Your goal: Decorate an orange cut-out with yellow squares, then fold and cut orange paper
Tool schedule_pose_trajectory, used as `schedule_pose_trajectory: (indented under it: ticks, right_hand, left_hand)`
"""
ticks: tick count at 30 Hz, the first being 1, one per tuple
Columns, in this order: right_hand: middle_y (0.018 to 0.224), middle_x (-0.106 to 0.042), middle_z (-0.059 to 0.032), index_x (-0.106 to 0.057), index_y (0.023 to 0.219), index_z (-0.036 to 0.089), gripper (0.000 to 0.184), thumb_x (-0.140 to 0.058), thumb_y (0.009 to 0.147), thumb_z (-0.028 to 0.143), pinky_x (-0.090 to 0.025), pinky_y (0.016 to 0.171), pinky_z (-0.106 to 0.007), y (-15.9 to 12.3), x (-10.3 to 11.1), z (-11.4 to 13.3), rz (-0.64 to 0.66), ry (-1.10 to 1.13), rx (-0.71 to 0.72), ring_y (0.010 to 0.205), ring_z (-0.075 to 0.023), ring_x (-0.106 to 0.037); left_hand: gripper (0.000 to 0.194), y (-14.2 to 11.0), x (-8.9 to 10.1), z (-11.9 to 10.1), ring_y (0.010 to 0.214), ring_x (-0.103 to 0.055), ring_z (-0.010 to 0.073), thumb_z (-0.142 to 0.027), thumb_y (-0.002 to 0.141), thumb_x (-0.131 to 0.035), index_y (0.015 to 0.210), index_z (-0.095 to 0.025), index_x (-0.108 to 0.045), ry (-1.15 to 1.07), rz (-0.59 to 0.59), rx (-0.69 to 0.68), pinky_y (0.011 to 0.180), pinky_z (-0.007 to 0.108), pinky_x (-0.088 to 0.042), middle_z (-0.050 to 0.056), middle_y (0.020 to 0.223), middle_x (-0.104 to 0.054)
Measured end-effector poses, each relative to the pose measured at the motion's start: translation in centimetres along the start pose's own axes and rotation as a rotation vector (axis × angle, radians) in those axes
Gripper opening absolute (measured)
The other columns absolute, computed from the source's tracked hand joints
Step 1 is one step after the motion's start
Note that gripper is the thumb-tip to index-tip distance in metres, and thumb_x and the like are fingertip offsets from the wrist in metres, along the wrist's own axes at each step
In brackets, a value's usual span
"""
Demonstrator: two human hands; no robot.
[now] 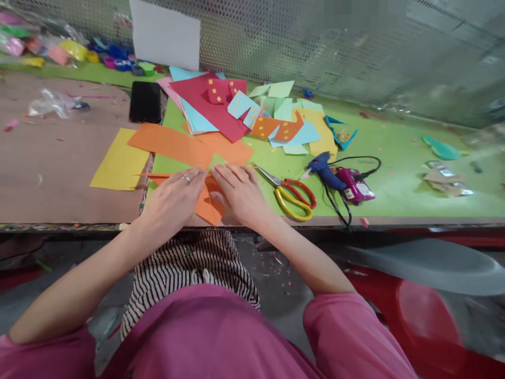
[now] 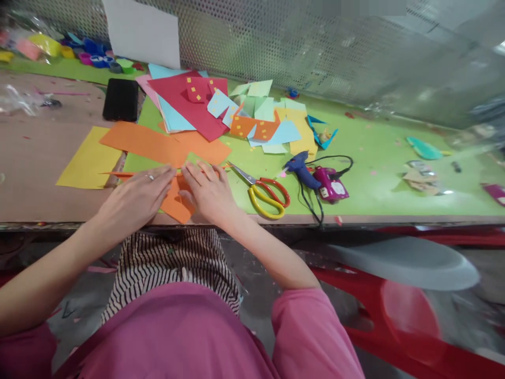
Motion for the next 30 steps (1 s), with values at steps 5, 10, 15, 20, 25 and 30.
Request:
schedule_pose_trajectory:
  ticks: [5, 10, 15, 20, 25, 30]
  right_hand:
    - [0.145, -0.066, -0.0160, -0.062, 0.140, 0.012, 0.050, -0.041, 0.109, 0.045, -0.036, 0.118, -0.057, -0.2, -0.6, -1.5, 0.017, 0.036, -0.074, 0.141, -0.0324, -0.053]
    - [0.108, -0.078, -0.0102, -0.074, 0.111, 0.020, 0.028, -0.049, 0.107, 0.033, -0.052, 0.097, -0.044, -1.9, 2.3, -3.7, -0.188, 0.209, -0.180, 0.108, -0.0250, -0.069]
    - [0.097, -0.075, -0.0057, -0.068, 0.109, 0.021, 0.021, -0.048, 0.106, 0.028, -0.055, 0.083, -0.037, -3.6, 3.5, -2.8, -0.196, 0.474, -0.175, 0.088, -0.0188, -0.068]
    - [0.105, -0.073, -0.0081, -0.068, 0.110, 0.022, 0.019, -0.051, 0.106, 0.027, -0.054, 0.089, -0.039, -4.2, 3.9, -1.4, -0.181, 0.283, -0.064, 0.098, -0.0219, -0.066]
    - [0.120, -0.073, -0.0119, -0.067, 0.124, 0.022, 0.028, -0.048, 0.104, 0.025, -0.054, 0.097, -0.050, -6.0, 4.6, -6.1, -0.187, -0.063, -0.228, 0.109, -0.0290, -0.066]
    - [0.128, -0.071, -0.0137, -0.063, 0.133, 0.022, 0.035, -0.047, 0.102, 0.022, -0.055, 0.100, -0.055, -7.8, 4.5, -8.2, -0.126, 0.002, -0.289, 0.117, -0.0315, -0.065]
  left_hand:
    - [0.047, -0.3, -2.0, 0.7, 0.129, -0.066, 0.0327, -0.007, 0.097, -0.038, 0.138, -0.007, -0.063, 0.148, 0.037, -0.062, 0.108, 0.049, -0.056, 0.024, 0.141, -0.066]
    - [0.042, -0.5, -1.5, 1.0, 0.121, -0.071, 0.0329, -0.009, 0.099, -0.041, 0.132, -0.005, -0.066, 0.148, 0.012, -0.055, 0.104, 0.047, -0.059, 0.024, 0.136, -0.069]
    - [0.040, -0.5, -1.2, 1.6, 0.120, -0.071, 0.0317, -0.015, 0.101, -0.041, 0.130, -0.011, -0.068, 0.094, -0.035, -0.049, 0.103, 0.048, -0.058, 0.019, 0.134, -0.071]
    - [0.039, -0.4, -1.0, 1.9, 0.114, -0.073, 0.0313, -0.021, 0.103, -0.040, 0.127, -0.012, -0.070, 0.094, -0.013, -0.042, 0.101, 0.048, -0.058, 0.019, 0.130, -0.074]
    - [0.041, -0.2, -1.2, 2.0, 0.119, -0.068, 0.0348, -0.024, 0.103, -0.041, 0.130, -0.009, -0.069, 0.057, 0.026, -0.035, 0.103, 0.053, -0.054, 0.021, 0.131, -0.072]
    - [0.041, -0.3, -0.6, 2.3, 0.123, -0.065, 0.0320, -0.030, 0.106, -0.038, 0.126, -0.016, -0.071, -0.034, -0.024, -0.042, 0.107, 0.050, -0.051, 0.015, 0.136, -0.070]
Point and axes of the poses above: each hand's wrist, its own y-axis towards the middle knuckle, its own x-axis out of the back of the hand, z = x × y, the point moved 8 cm from there along y, towards the middle knuckle
